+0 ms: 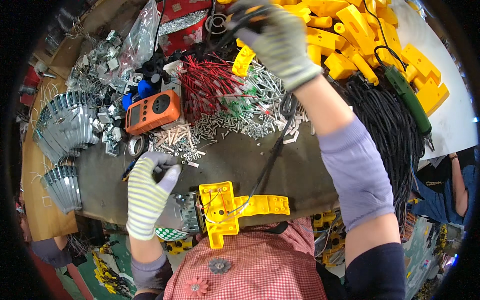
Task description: The worker assembles a device into a yellow plastic housing, involving soldering wires and using tools.
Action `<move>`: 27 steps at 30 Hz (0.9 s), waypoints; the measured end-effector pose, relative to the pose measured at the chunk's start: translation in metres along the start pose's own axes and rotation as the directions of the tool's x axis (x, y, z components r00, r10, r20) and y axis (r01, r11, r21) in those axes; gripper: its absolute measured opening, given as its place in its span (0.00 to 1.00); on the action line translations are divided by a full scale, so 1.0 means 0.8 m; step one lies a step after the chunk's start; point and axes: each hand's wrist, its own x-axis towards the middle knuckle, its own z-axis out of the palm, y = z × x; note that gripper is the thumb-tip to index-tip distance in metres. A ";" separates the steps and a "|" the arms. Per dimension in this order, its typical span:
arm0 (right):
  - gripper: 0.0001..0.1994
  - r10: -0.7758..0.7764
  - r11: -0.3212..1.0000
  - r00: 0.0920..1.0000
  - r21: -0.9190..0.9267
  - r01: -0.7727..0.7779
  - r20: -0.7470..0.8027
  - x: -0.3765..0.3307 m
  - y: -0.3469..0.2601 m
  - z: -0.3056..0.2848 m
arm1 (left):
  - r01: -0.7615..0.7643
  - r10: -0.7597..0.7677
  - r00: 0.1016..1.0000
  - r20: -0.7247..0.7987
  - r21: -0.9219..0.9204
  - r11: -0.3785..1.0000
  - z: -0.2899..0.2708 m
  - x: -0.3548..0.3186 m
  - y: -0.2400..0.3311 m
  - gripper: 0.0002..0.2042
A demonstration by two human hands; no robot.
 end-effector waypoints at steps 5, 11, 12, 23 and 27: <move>0.12 0.175 0.964 0.928 -0.133 -0.229 -0.330 -0.066 -0.046 -0.101 | -0.195 0.193 0.980 0.048 0.423 0.885 0.038 0.022 -0.010 0.09; 0.15 0.612 0.427 0.790 0.833 -0.353 0.021 -0.138 -0.132 -0.125 | -0.154 0.161 0.963 -0.214 0.050 0.987 0.017 0.023 -0.031 0.06; 0.15 0.672 0.445 0.740 0.811 -0.379 -0.023 -0.152 -0.139 -0.122 | 0.030 -0.091 0.982 -0.165 -0.338 0.941 0.009 0.019 -0.011 0.06; 0.15 0.736 0.363 0.677 0.845 -0.392 -0.003 -0.203 -0.150 -0.123 | -0.114 -0.069 0.707 -0.704 -0.210 0.971 -0.063 0.022 -0.017 0.14; 0.15 0.765 0.333 0.644 0.862 -0.383 -0.009 -0.203 -0.146 -0.138 | -0.099 -0.103 0.773 -0.626 -0.279 0.955 -0.074 0.042 -0.039 0.15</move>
